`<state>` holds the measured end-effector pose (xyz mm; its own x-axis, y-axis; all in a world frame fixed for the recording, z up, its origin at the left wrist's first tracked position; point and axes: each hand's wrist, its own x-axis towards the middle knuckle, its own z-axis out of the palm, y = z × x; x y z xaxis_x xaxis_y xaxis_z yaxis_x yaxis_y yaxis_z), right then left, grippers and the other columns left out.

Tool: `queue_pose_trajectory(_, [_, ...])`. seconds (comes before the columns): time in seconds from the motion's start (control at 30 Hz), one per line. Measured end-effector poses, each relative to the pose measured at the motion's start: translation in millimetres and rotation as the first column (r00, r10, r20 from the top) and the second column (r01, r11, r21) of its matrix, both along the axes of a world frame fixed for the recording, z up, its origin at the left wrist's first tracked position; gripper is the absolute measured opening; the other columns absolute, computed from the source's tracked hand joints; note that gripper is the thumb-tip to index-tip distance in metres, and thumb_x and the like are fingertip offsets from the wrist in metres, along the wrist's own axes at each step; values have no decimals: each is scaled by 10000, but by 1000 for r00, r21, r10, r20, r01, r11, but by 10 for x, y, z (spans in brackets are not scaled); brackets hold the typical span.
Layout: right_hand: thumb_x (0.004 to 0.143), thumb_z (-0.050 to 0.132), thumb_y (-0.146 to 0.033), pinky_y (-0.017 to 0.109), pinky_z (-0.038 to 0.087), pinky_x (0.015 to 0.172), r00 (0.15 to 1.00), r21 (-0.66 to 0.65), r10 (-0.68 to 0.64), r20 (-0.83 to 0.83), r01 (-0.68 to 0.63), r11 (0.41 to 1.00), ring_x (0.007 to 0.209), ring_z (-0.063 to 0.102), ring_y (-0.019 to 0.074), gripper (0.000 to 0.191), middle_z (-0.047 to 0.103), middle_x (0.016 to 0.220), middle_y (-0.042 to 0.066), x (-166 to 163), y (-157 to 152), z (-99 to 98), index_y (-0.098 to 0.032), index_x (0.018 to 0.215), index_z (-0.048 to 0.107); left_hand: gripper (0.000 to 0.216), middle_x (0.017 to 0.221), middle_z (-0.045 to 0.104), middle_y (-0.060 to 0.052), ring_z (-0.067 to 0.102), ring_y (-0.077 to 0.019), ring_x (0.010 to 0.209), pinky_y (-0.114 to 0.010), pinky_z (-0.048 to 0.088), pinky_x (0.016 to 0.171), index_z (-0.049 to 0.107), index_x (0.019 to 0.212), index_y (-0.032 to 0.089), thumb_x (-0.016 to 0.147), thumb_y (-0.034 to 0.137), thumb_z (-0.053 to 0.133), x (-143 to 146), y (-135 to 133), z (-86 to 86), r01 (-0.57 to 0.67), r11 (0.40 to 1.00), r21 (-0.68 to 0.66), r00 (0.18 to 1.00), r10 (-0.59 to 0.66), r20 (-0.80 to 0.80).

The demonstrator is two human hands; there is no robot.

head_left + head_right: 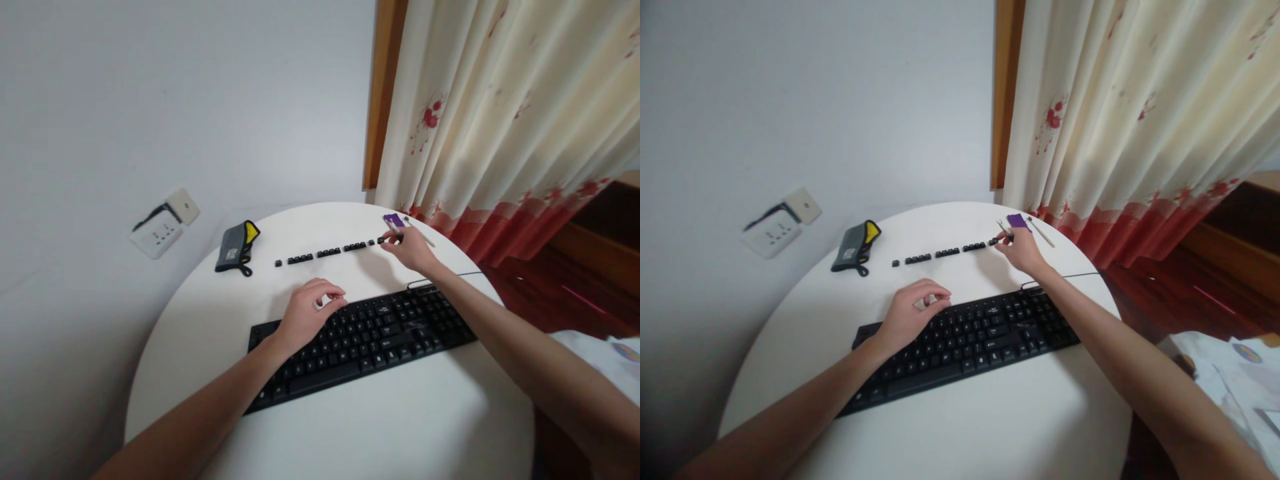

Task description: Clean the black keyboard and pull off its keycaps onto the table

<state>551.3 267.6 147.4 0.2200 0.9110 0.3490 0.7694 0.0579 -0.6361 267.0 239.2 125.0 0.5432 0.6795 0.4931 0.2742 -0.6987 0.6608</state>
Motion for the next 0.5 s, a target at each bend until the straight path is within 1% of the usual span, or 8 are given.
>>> queue_pose_trajectory(0.07, [746, 709, -266, 283, 432, 644, 999, -119, -21, 48, 27, 993, 668, 588, 166, 256, 697, 788, 65, 191, 255, -78, -113, 947, 750, 124, 799, 706, -35, 624, -149, 741, -250, 488, 622, 711, 837, 193, 890, 282, 643, 3, -2, 6, 15, 1000, 1, 1000, -15, -17])
queue_pose_trajectory(0.2, [711, 732, -189, 258, 427, 609, 997, -205, 26, 74, -10, 979, 627, 579, 149, 207, 701, 749, 63, 386, 604, -293, -118, 900, 775, 187, 752, 700, -28, 622, -147, 717, -254, 493, 638, 699, 771, 186, 915, 248, 597, 6, -6, 14, 40, 999, 7, 999, -40, -23])
queue_pose_trajectory(0.33, [707, 740, -167, 258, 424, 590, 995, -243, 55, 83, -34, 969, 611, 575, 152, 231, 711, 765, 93, 465, 774, -459, -88, 920, 777, 183, 736, 693, -20, 617, -142, 707, -257, 494, 666, 696, 762, 180, 911, 226, 599, 6, -11, 27, 37, 999, -8, 999, -37, -35])
queue_pose_trajectory(0.5, [738, 707, -157, 254, 431, 595, 991, -253, 114, 76, -91, 963, 632, 584, 158, 243, 715, 775, 97, 502, 842, -519, -70, 957, 764, 193, 727, 690, -13, 618, -141, 705, -255, 485, 663, 695, 746, 185, 908, 210, 595, 9, -15, 40, 45, 999, -29, 997, -46, -65])
